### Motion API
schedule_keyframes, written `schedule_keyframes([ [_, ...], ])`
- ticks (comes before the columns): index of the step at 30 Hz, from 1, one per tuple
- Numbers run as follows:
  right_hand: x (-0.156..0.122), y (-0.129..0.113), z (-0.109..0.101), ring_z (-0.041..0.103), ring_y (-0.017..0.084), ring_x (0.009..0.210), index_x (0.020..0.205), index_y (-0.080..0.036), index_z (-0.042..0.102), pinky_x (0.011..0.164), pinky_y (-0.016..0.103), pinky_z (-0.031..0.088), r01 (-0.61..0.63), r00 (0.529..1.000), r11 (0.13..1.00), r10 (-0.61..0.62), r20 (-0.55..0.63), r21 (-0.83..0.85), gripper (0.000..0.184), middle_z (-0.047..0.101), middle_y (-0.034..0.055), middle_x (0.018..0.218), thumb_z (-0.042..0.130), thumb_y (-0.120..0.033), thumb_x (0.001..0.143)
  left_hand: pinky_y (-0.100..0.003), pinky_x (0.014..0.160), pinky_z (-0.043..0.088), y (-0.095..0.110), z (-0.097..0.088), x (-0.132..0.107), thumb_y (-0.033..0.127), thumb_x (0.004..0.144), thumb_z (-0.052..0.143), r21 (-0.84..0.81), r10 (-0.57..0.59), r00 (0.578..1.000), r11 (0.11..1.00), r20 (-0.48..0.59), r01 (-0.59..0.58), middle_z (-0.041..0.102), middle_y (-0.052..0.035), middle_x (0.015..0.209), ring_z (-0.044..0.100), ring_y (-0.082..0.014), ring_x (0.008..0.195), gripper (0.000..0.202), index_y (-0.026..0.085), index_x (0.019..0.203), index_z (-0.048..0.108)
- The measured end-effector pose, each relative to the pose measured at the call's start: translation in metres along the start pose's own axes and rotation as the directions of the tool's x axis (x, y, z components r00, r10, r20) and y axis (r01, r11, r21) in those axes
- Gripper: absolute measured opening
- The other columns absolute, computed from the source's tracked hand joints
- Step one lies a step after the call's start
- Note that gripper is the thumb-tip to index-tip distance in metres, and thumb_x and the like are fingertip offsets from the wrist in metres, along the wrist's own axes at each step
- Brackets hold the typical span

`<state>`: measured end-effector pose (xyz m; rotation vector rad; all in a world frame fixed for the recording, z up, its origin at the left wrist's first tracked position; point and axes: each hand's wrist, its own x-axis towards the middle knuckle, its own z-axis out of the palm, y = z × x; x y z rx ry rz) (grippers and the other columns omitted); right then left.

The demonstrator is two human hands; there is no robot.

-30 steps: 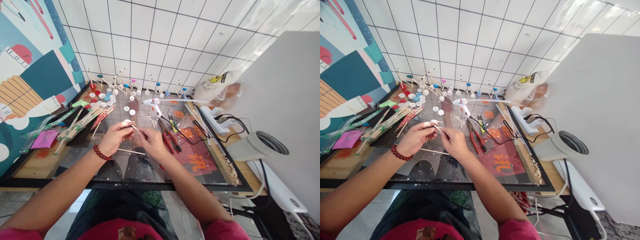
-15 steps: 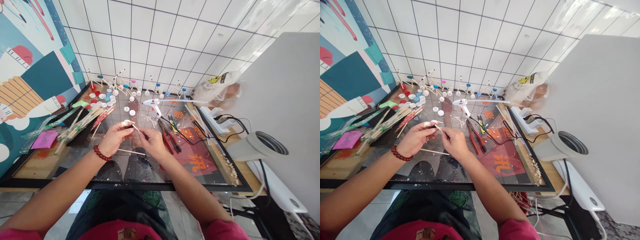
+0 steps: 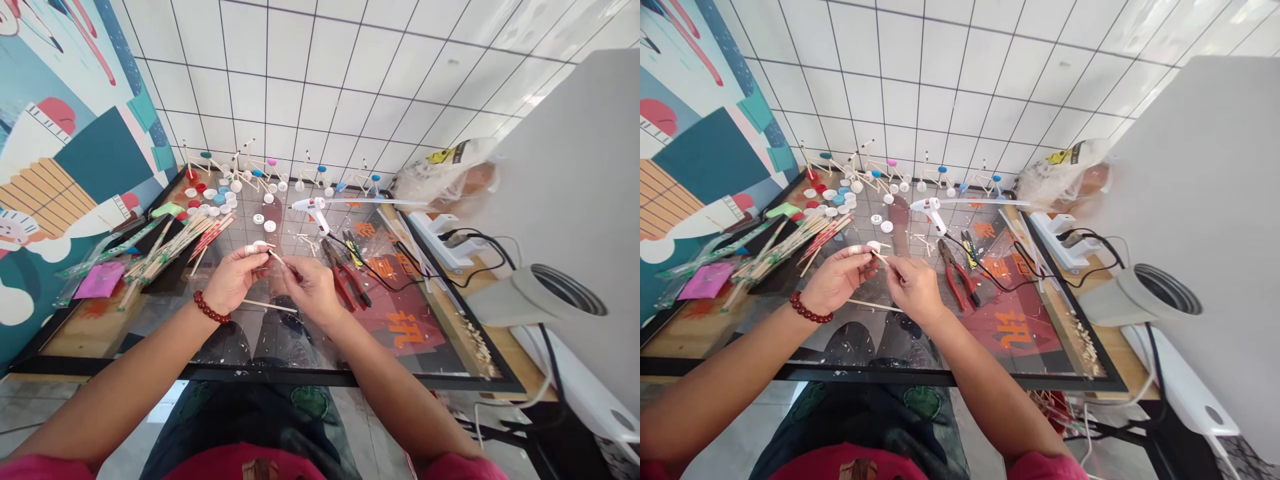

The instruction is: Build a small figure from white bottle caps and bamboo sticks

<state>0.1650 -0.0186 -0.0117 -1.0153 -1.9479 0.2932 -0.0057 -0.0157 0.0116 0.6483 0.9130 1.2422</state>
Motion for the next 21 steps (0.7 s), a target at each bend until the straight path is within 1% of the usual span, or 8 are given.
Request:
schedule_keyframes([
  [3,0.0005,0.0004,-0.0002,0.064,0.015,0.071,0.103,-0.020,0.071,0.072,0.026,0.046,-0.002,1.000,1.000,0.002,0.004,-0.004,0.021,0.074,0.0044,0.082,0.054,-0.021,0.092,-0.023,0.066,0.052,-0.0015,-0.0013,0.0016,0.013,0.061,0.083,-0.008,-0.003,1.000,1.000,-0.029,0.003,0.071,-0.0026,0.079,0.067,-0.0134,0.074,0.020,0.014,0.078,0.074],
  [9,0.0016,0.0015,-0.0007,0.065,0.016,0.073,0.102,-0.021,0.072,0.074,0.027,0.045,0.012,1.000,0.998,-0.012,0.013,-0.055,0.022,0.074,0.0043,0.081,0.053,-0.020,0.092,-0.023,0.066,0.051,-0.0007,0.0006,0.0008,0.012,0.062,0.082,-0.011,-0.027,1.000,1.000,-0.013,0.027,0.070,-0.0023,0.078,0.066,-0.0130,0.074,0.020,0.014,0.080,0.073],
  [15,0.0010,0.0031,-0.0009,0.067,0.017,0.077,0.106,-0.021,0.071,0.076,0.028,0.044,0.068,0.997,0.990,-0.063,0.041,-0.126,0.023,0.075,0.0046,0.083,0.052,-0.022,0.095,-0.023,0.065,0.051,-0.0013,-0.0005,0.0006,0.017,0.062,0.084,-0.020,-0.029,1.000,0.999,-0.007,0.029,0.070,-0.0017,0.078,0.066,-0.0123,0.073,0.020,0.014,0.079,0.072],
  [21,0.0010,0.0035,-0.0014,0.064,0.017,0.072,0.106,-0.020,0.072,0.072,0.029,0.042,0.112,0.994,0.976,-0.109,0.026,-0.186,0.024,0.074,0.0042,0.077,0.051,-0.022,0.096,-0.023,0.067,0.051,-0.0019,-0.0020,0.0016,0.021,0.063,0.085,-0.021,-0.025,1.000,0.999,0.005,0.026,0.070,-0.0010,0.079,0.065,-0.0117,0.073,0.022,0.014,0.080,0.073],
])
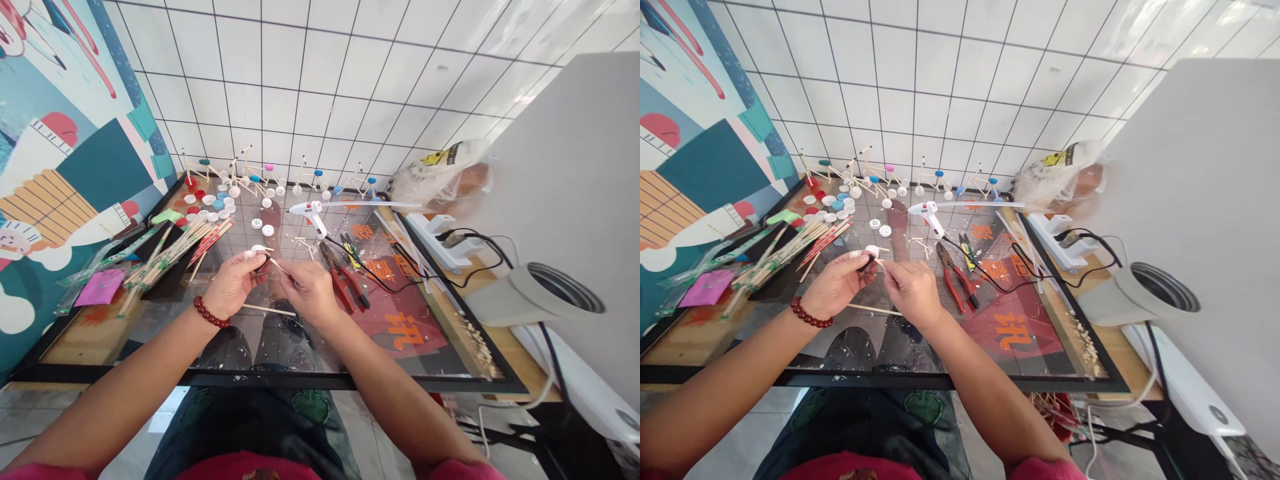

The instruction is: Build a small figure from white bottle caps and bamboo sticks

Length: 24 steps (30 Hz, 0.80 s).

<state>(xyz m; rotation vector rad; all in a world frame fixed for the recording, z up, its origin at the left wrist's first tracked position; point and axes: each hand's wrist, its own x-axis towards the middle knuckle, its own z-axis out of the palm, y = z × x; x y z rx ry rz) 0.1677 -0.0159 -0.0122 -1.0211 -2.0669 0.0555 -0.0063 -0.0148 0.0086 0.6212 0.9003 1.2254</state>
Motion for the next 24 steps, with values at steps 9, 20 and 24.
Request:
schedule_keyframes([
  [9,-0.0015,0.0003,0.0007,0.065,0.017,0.074,0.106,-0.020,0.072,0.074,0.029,0.042,-0.005,1.000,1.000,0.005,0.000,0.017,0.022,0.073,0.0048,0.076,0.053,-0.021,0.095,-0.022,0.065,0.050,-0.0017,0.0014,0.0005,0.018,0.059,0.086,0.014,0.019,0.999,1.000,-0.025,-0.018,0.069,-0.0011,0.073,0.063,-0.0109,0.069,0.021,0.014,0.076,0.074],
  [20,0.0019,-0.0074,0.0049,0.058,0.011,0.058,0.099,-0.017,0.076,0.060,0.021,0.045,-0.244,0.969,0.876,0.242,0.057,0.416,0.023,0.070,0.0006,0.071,0.056,-0.023,0.088,-0.022,0.066,0.052,0.0006,0.0052,-0.0027,0.016,0.056,0.086,0.028,0.067,0.996,0.997,-0.050,-0.066,0.071,-0.0026,0.074,0.063,-0.0103,0.068,0.021,0.012,0.074,0.076],
  [24,0.0021,-0.0067,0.0048,0.058,0.012,0.060,0.098,-0.017,0.076,0.060,0.021,0.045,-0.259,0.964,0.878,0.260,0.054,0.403,0.024,0.071,0.0015,0.071,0.056,-0.024,0.088,-0.023,0.066,0.052,0.0010,0.0056,-0.0034,0.012,0.054,0.084,0.014,0.050,0.997,0.999,-0.055,-0.049,0.072,-0.0041,0.076,0.065,-0.0120,0.071,0.023,0.010,0.075,0.076],
])
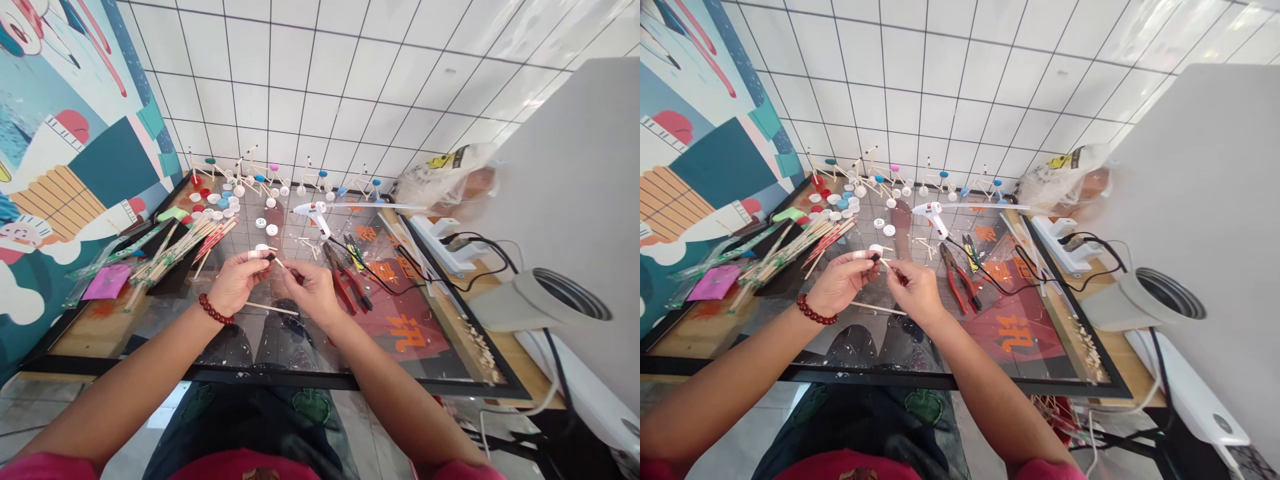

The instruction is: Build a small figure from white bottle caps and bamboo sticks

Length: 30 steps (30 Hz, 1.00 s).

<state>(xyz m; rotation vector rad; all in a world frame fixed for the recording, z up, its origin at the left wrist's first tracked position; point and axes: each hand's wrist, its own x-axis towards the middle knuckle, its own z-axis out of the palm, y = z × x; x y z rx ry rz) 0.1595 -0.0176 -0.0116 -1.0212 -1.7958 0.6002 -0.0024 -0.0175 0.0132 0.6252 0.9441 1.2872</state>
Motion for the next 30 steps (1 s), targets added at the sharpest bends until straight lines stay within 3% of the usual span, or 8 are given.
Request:
schedule_keyframes([
  [13,0.000,0.002,-0.002,0.058,0.012,0.061,0.094,-0.019,0.077,0.061,0.022,0.043,0.069,0.997,0.994,-0.067,0.024,-0.083,0.022,0.071,0.0014,0.071,0.055,-0.020,0.088,-0.021,0.058,0.052,-0.004,-0.005,0.006,0.018,0.053,0.087,0.025,-0.042,0.997,0.999,-0.064,0.044,0.070,-0.0044,0.066,0.063,-0.0113,0.061,0.024,0.010,0.069,0.072],
  [23,0.001,0.008,-0.003,0.063,0.014,0.069,0.096,-0.020,0.075,0.069,0.025,0.044,0.168,0.985,0.963,-0.158,0.061,-0.213,0.022,0.072,0.0028,0.075,0.054,-0.017,0.091,-0.022,0.057,0.053,-0.001,-0.003,0.004,0.007,0.063,0.069,-0.019,-0.095,0.992,0.995,-0.080,0.093,0.070,-0.0062,0.068,0.063,-0.0122,0.061,0.010,0.008,0.072,0.072],
  [26,0.001,0.012,-0.003,0.062,0.015,0.070,0.100,-0.019,0.074,0.071,0.026,0.043,0.225,0.974,0.930,-0.214,0.069,-0.290,0.022,0.072,0.0034,0.074,0.053,-0.020,0.093,-0.023,0.058,0.054,-0.001,-0.004,0.005,0.008,0.066,0.065,-0.041,-0.110,0.991,0.993,-0.074,0.107,0.070,-0.0069,0.070,0.064,-0.0126,0.062,0.009,0.009,0.073,0.071],
  [30,0.001,0.018,-0.005,0.059,0.016,0.069,0.104,-0.019,0.073,0.069,0.028,0.040,0.321,0.945,0.823,-0.312,0.099,-0.469,0.024,0.069,0.0033,0.070,0.051,-0.023,0.097,-0.024,0.058,0.054,-0.001,-0.005,0.006,0.010,0.069,0.064,-0.061,-0.113,0.990,0.992,-0.078,0.109,0.071,-0.0075,0.073,0.064,-0.0130,0.064,0.008,0.009,0.074,0.071],
])
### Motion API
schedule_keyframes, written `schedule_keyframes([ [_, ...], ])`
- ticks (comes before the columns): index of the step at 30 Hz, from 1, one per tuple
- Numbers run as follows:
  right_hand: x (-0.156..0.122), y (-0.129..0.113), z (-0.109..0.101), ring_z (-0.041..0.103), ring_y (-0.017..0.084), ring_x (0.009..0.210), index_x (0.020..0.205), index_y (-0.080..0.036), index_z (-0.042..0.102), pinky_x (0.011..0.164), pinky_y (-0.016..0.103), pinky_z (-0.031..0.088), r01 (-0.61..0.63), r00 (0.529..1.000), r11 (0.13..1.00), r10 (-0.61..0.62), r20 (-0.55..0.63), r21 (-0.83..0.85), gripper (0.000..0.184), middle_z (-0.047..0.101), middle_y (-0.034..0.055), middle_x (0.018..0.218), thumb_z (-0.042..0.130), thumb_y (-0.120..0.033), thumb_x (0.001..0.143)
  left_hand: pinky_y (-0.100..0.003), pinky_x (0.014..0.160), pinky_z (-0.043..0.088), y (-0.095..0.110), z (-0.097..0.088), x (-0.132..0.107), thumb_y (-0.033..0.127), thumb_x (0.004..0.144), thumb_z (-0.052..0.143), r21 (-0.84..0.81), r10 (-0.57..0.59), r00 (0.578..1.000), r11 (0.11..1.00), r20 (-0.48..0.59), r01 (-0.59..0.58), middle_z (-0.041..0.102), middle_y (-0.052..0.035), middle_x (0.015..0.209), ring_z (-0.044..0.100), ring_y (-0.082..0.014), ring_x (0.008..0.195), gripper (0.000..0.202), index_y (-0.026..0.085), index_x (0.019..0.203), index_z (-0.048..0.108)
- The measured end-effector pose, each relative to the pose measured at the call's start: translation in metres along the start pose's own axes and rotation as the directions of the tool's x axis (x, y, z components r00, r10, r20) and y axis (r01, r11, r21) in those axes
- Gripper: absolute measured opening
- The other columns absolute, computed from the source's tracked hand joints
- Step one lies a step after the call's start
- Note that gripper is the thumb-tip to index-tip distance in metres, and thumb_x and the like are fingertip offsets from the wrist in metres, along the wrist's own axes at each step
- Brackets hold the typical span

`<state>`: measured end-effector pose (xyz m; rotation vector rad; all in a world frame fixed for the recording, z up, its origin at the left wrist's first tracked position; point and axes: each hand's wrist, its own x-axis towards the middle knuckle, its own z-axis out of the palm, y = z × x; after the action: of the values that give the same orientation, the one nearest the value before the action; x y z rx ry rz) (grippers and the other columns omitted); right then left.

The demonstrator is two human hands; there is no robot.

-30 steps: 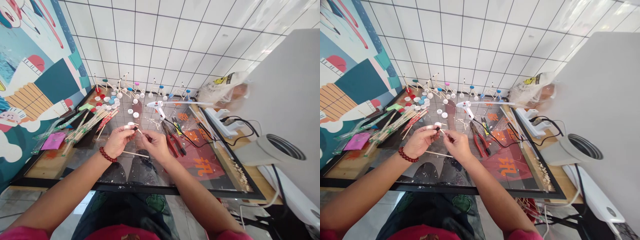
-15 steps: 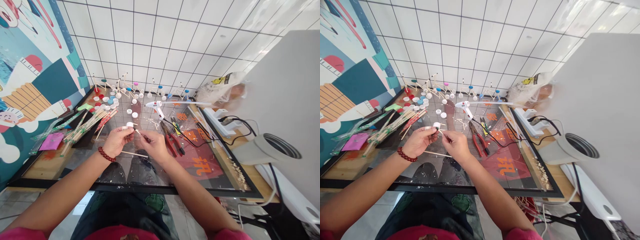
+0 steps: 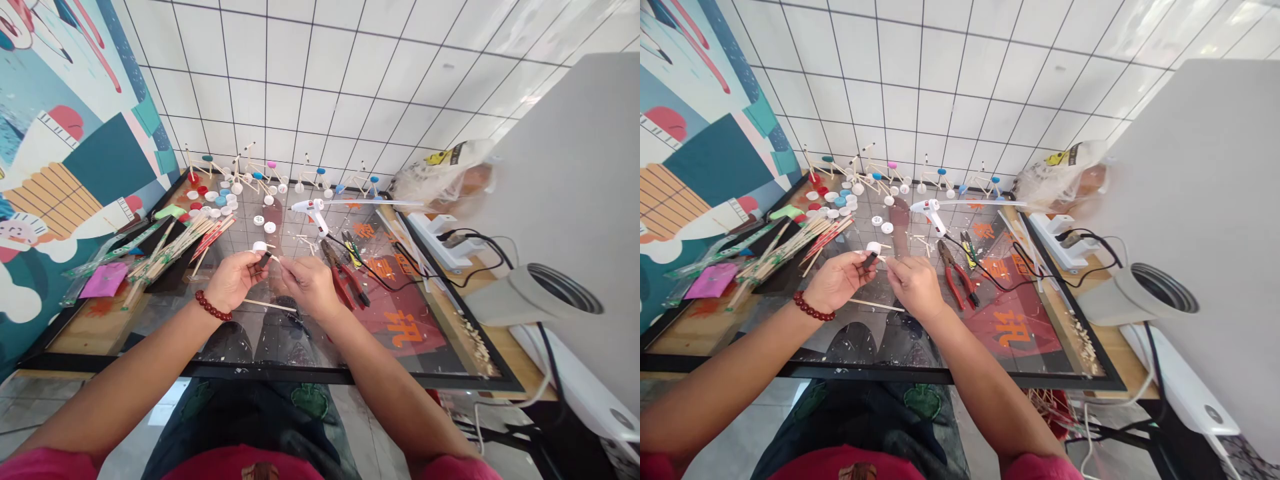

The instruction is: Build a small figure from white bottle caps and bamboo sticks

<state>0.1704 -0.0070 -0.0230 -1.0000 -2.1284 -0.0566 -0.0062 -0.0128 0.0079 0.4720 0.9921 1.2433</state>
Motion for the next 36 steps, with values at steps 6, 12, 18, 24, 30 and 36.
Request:
schedule_keyframes([
  [6,0.000,0.002,-0.004,0.057,0.017,0.072,0.112,-0.016,0.070,0.071,0.031,0.038,0.134,0.991,0.970,-0.134,0.016,-0.201,0.025,0.068,0.0047,0.074,0.050,-0.022,0.098,-0.022,0.059,0.054,-0.002,-0.001,0.001,0.016,0.065,0.078,0.057,0.028,0.999,0.998,0.026,-0.029,0.071,-0.0058,0.074,0.063,-0.0113,0.063,0.015,0.009,0.077,0.072],
  [12,0.001,-0.003,-0.006,0.054,0.018,0.072,0.114,-0.012,0.069,0.068,0.033,0.035,0.234,0.972,0.928,-0.222,0.075,-0.290,0.025,0.064,0.0053,0.071,0.051,-0.021,0.098,-0.019,0.056,0.051,-0.005,-0.002,0.004,0.016,0.054,0.087,0.086,0.050,0.999,0.995,0.013,-0.051,0.070,-0.0032,0.069,0.061,-0.0090,0.059,0.025,0.009,0.073,0.072],
  [18,0.001,-0.002,-0.003,0.056,0.018,0.071,0.112,-0.013,0.070,0.068,0.032,0.035,0.203,0.979,0.940,-0.194,0.057,-0.274,0.024,0.067,0.0056,0.073,0.053,-0.022,0.097,-0.019,0.055,0.051,-0.005,0.001,0.004,0.017,0.050,0.088,0.097,0.083,0.997,0.992,-0.008,-0.081,0.068,-0.0024,0.067,0.060,-0.0089,0.059,0.026,0.009,0.069,0.072],
  [24,0.000,-0.002,-0.001,0.059,0.015,0.066,0.102,-0.017,0.072,0.070,0.027,0.039,-0.010,0.999,0.999,0.011,0.033,-0.043,0.022,0.070,0.0034,0.071,0.056,-0.029,0.095,-0.020,0.058,0.050,0.000,0.001,0.003,0.018,0.050,0.088,0.097,0.130,0.991,0.987,-0.001,-0.129,0.068,-0.0011,0.069,0.059,-0.0075,0.060,0.027,0.010,0.069,0.072],
  [30,0.000,-0.010,-0.001,0.057,0.014,0.063,0.099,-0.018,0.074,0.065,0.026,0.038,-0.110,0.992,0.986,0.102,0.070,0.128,0.023,0.066,0.0015,0.066,0.056,-0.031,0.094,-0.021,0.059,0.049,0.002,-0.002,0.005,0.021,0.049,0.089,0.130,0.179,0.984,0.975,0.023,-0.181,0.068,-0.0016,0.068,0.058,-0.0078,0.058,0.027,0.010,0.066,0.071],
  [36,0.001,-0.011,0.000,0.060,0.014,0.070,0.099,-0.019,0.075,0.068,0.024,0.042,-0.161,0.987,0.959,0.151,0.058,0.233,0.024,0.068,0.0030,0.074,0.053,-0.029,0.095,-0.022,0.059,0.048,0.000,0.000,0.004,0.023,0.047,0.090,0.176,0.214,0.976,0.960,0.045,-0.218,0.067,-0.0014,0.065,0.057,-0.0082,0.058,0.026,0.012,0.063,0.072],
])
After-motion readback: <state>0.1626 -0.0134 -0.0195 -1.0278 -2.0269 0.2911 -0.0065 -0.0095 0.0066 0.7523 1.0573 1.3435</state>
